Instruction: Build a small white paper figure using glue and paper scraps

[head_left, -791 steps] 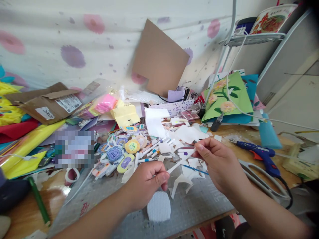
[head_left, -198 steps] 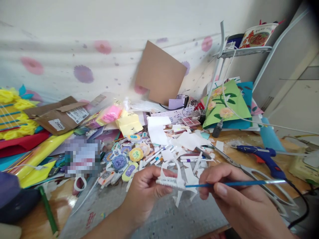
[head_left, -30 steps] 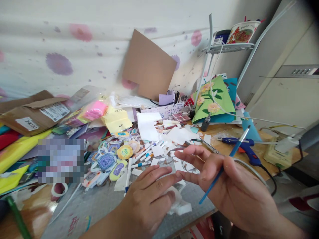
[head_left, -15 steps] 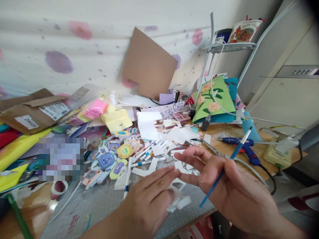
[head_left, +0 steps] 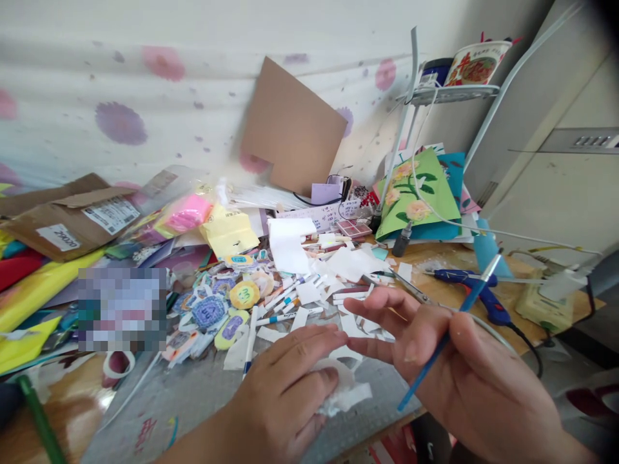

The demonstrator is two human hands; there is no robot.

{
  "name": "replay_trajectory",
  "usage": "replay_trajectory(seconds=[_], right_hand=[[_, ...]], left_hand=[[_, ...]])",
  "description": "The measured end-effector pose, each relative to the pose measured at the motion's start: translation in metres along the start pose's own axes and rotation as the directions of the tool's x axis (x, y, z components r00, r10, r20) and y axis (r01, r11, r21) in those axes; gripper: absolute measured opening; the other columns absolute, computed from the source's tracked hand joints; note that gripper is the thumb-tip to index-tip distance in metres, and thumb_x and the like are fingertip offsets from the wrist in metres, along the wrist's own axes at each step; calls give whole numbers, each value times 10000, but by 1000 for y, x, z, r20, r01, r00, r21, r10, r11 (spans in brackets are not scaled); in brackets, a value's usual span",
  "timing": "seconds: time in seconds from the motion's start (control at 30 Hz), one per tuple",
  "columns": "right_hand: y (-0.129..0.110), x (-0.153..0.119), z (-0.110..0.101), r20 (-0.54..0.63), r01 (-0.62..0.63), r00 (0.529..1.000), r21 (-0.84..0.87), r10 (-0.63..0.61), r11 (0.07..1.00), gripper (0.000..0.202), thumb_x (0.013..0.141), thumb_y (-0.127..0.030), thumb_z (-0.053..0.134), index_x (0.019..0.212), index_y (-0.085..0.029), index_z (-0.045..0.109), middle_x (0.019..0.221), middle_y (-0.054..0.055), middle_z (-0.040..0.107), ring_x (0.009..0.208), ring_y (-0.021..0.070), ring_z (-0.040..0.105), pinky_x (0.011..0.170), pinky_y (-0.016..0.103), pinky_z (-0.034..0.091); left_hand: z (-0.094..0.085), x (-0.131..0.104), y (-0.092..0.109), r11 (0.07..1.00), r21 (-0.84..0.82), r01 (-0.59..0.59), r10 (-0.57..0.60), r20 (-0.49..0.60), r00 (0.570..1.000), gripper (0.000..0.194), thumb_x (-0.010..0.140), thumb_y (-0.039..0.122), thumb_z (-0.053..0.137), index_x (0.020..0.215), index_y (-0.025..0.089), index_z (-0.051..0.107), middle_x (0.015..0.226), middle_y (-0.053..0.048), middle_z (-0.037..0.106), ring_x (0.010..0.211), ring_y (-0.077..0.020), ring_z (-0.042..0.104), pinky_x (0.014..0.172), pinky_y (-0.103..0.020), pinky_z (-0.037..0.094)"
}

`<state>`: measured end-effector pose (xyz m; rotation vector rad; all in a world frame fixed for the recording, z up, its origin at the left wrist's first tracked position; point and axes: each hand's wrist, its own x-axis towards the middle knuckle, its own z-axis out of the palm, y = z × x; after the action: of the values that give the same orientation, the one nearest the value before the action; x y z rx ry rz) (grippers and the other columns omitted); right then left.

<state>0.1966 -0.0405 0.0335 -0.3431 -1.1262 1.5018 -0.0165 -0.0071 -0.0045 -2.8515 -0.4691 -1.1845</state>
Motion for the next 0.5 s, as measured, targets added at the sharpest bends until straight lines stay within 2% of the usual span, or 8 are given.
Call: replay_trajectory(seconds=[0.1, 0.2, 0.5], right_hand=[[0, 1, 0, -8, -7, 1000, -6, 7, 1000, 457, 949, -399, 296, 853, -196, 694, 1203, 109, 490, 1261, 301, 323, 993, 554, 362], [0, 0, 1, 0, -13, 1000, -3, 13, 1000, 460, 950, -390, 291, 850, -195, 695, 1208, 107, 485, 1247, 294, 340, 993, 539, 368], [6, -2, 2, -9, -18, 1000, -16, 18, 1000, 460, 939, -405, 299, 826, -201, 696, 1214, 116, 494, 1288, 305, 279, 1012, 548, 333]], left_hand=[[1, 4, 0, 997, 6, -70, 71, -41, 997, 188, 782, 41, 484, 884, 97, 631, 1129, -143, 658, 1199, -226, 502, 1031, -362, 434], [3, 4, 0, 994, 43, -102, 103, -40, 994, 196, 821, 59, 451, 859, 108, 637, 1124, -134, 667, 1195, -219, 511, 1026, -356, 443], [3, 3, 3, 999, 41, 13, -12, -15, 1000, 182, 815, 94, 469, 875, 143, 633, 1112, -102, 662, 1108, -185, 578, 981, -297, 478]])
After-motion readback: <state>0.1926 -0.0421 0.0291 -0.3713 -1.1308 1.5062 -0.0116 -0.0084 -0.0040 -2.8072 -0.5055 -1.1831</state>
